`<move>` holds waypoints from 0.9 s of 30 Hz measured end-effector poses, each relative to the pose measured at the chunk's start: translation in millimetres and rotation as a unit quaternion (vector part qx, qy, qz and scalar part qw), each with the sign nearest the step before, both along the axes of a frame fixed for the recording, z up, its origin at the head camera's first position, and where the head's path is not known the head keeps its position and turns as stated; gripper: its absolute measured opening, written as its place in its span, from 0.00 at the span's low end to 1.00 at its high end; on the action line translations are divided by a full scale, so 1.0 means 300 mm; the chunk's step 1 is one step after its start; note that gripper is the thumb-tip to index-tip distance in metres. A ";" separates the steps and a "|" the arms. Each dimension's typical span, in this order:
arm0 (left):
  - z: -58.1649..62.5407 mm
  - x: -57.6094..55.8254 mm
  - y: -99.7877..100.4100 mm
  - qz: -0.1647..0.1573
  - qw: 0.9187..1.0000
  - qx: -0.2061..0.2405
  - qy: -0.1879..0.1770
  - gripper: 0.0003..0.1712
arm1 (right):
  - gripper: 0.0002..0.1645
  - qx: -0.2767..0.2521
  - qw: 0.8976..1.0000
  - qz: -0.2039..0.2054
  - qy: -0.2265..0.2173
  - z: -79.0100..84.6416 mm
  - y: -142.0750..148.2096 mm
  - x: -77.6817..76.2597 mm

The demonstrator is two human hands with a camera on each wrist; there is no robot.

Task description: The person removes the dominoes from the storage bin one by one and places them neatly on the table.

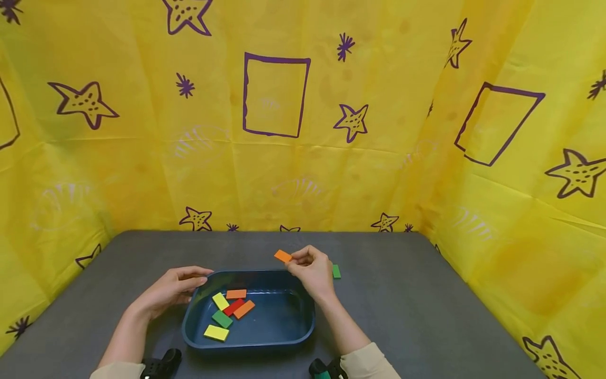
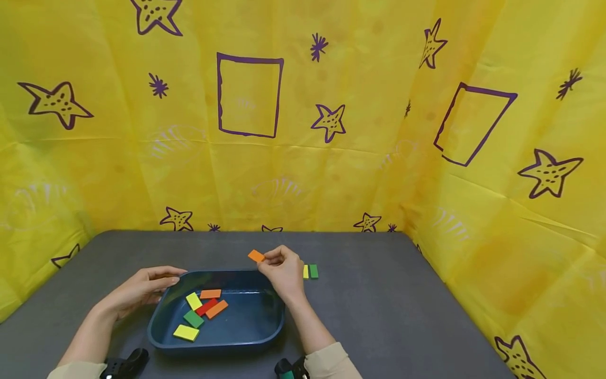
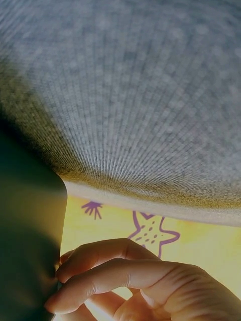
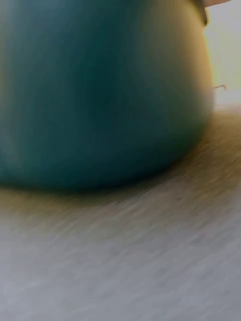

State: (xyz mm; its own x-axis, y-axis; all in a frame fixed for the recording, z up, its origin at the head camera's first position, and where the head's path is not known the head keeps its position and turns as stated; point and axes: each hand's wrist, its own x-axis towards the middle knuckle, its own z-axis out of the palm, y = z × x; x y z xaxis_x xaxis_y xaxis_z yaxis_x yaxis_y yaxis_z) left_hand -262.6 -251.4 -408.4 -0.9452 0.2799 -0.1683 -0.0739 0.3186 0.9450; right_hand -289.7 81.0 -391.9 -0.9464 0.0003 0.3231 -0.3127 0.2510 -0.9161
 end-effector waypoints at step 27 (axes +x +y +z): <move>-0.005 -0.004 -0.001 0.006 1.000 -0.005 0.003 0.31 | 0.11 -0.046 0.983 -0.161 -0.070 -0.051 0.300 -0.131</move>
